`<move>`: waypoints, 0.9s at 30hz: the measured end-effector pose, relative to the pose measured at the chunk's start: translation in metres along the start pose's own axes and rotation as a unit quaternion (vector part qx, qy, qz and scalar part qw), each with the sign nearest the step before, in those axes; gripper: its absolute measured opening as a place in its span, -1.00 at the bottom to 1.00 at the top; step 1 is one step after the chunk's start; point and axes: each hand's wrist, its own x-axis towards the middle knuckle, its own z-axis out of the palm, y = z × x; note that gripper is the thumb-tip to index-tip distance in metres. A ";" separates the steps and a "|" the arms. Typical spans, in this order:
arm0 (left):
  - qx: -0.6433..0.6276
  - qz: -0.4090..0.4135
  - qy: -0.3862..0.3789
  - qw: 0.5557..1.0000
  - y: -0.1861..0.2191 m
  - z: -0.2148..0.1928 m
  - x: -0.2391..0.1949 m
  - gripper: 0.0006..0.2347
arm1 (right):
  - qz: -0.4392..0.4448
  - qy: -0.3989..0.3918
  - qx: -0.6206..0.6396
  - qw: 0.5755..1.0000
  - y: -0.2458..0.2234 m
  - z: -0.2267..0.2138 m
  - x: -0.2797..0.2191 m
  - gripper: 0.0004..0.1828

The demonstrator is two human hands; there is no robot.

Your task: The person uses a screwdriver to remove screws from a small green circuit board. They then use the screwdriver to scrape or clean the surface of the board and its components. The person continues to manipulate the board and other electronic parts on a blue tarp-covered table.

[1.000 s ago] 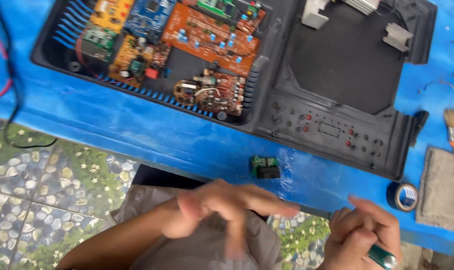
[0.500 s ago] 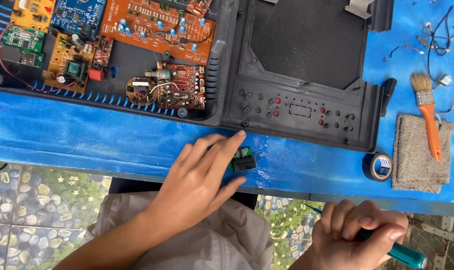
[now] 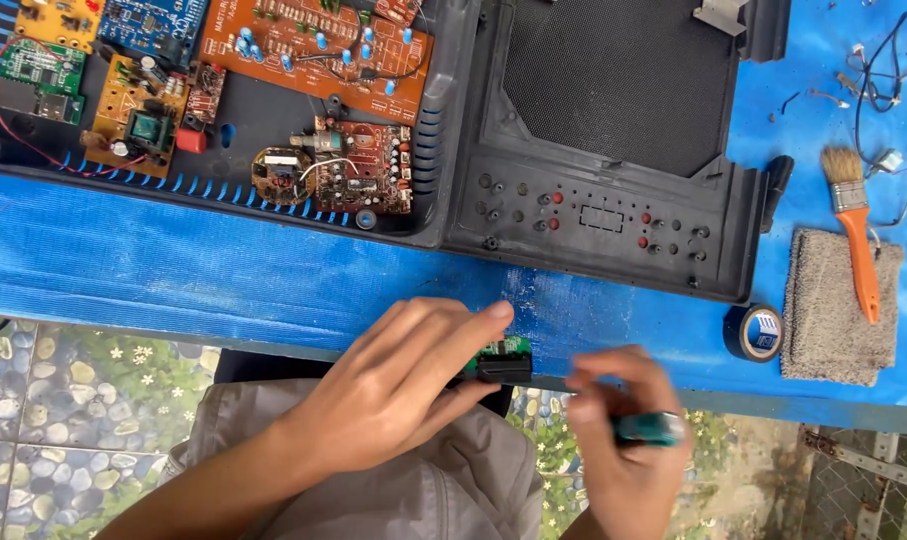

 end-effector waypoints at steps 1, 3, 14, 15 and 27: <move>0.001 0.000 0.001 1.000 0.001 -0.001 0.000 -0.40 | -0.002 -0.001 0.000 1.000 -0.003 0.005 0.000 -0.76; -0.006 -0.001 0.031 0.999 0.004 -0.004 0.001 -0.46 | 0.011 -0.057 0.016 0.998 -0.010 0.014 0.001 -0.66; 0.054 0.079 0.098 0.991 0.001 -0.028 0.016 -0.50 | 0.030 -0.078 0.015 0.996 -0.037 0.022 0.021 -0.80; 0.064 0.088 0.108 0.988 0.000 -0.032 0.022 -0.46 | 0.052 -0.090 0.004 0.995 -0.044 0.020 0.027 -0.78; 0.209 0.189 0.073 0.957 -0.013 -0.109 0.165 -0.33 | -0.471 -0.004 -0.018 0.882 -0.093 0.014 0.182 -0.50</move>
